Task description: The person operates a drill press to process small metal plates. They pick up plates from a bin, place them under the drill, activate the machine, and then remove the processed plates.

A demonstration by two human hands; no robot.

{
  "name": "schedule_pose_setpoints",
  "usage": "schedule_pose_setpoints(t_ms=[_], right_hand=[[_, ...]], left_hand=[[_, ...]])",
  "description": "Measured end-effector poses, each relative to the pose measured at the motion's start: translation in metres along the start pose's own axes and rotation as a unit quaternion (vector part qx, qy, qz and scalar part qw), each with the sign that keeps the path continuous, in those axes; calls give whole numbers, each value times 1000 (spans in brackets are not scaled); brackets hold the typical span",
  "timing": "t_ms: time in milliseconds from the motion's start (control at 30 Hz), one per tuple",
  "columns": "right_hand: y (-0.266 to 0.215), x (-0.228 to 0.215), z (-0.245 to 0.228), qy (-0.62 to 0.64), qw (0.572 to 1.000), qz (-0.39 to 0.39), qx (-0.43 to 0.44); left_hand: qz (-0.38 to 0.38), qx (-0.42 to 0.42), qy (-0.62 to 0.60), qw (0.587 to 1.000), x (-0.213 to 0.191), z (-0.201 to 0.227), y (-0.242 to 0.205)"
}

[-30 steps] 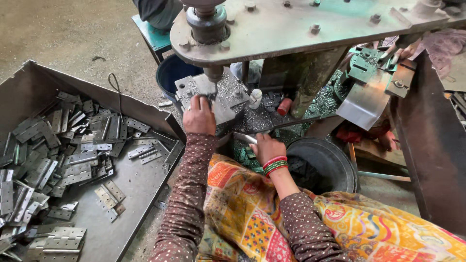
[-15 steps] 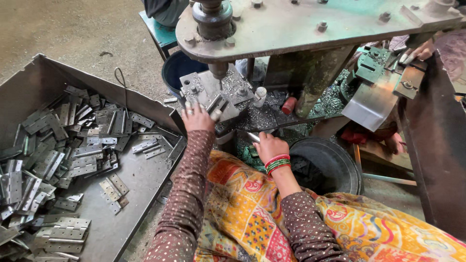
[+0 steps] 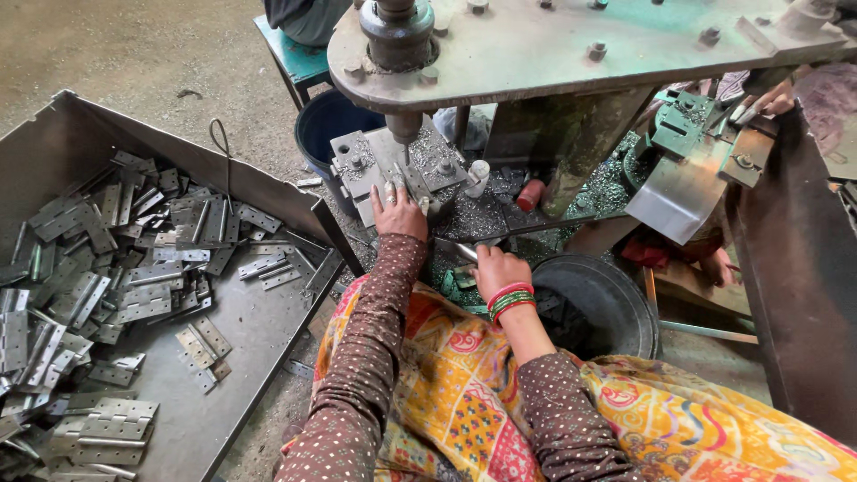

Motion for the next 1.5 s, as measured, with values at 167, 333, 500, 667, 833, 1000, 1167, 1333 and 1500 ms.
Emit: schedule_pose_setpoints(t_ms=[167, 333, 500, 667, 833, 1000, 1167, 1333, 1500], right_hand=[[-7, 58, 23, -8, 977, -190, 91], [-15, 149, 55, 180, 879, -262, 355], [-12, 130, 57, 102, 905, -322, 258], [0, 54, 24, -30, 958, -261, 115], [-2, 88, 38, 7, 937, -305, 170], [-11, 139, 57, 49, 929, -335, 148], [2, 76, 36, -20, 946, -302, 119], [0, 51, 25, -31, 958, -265, 107], [3, 127, 49, 62, 906, -335, 251]], left_hand=[[47, -1, 37, 998, -5, 2, -4], [-8, -7, -21, 1000, -11, 0, -3], [29, -8, -19, 999, -19, 2, 0], [-32, -9, -24, 999, -13, -1, 7], [-51, -20, -10, 998, -3, -6, 26], [-10, -24, -8, 1000, 1, -5, 15], [-20, -20, -20, 999, -14, -9, 26], [-87, -34, 3, 996, -12, -11, 39], [-81, -13, 10, 997, -13, -10, 35]])
Point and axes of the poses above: each hand's wrist, its own y-axis towards the middle knuckle, its own x-axis out of the palm, z = x × y, the point moved 1 cm from there along y, towards the middle knuckle, and after that the axes turned 5 degrees about y, right-handed, at the moved point
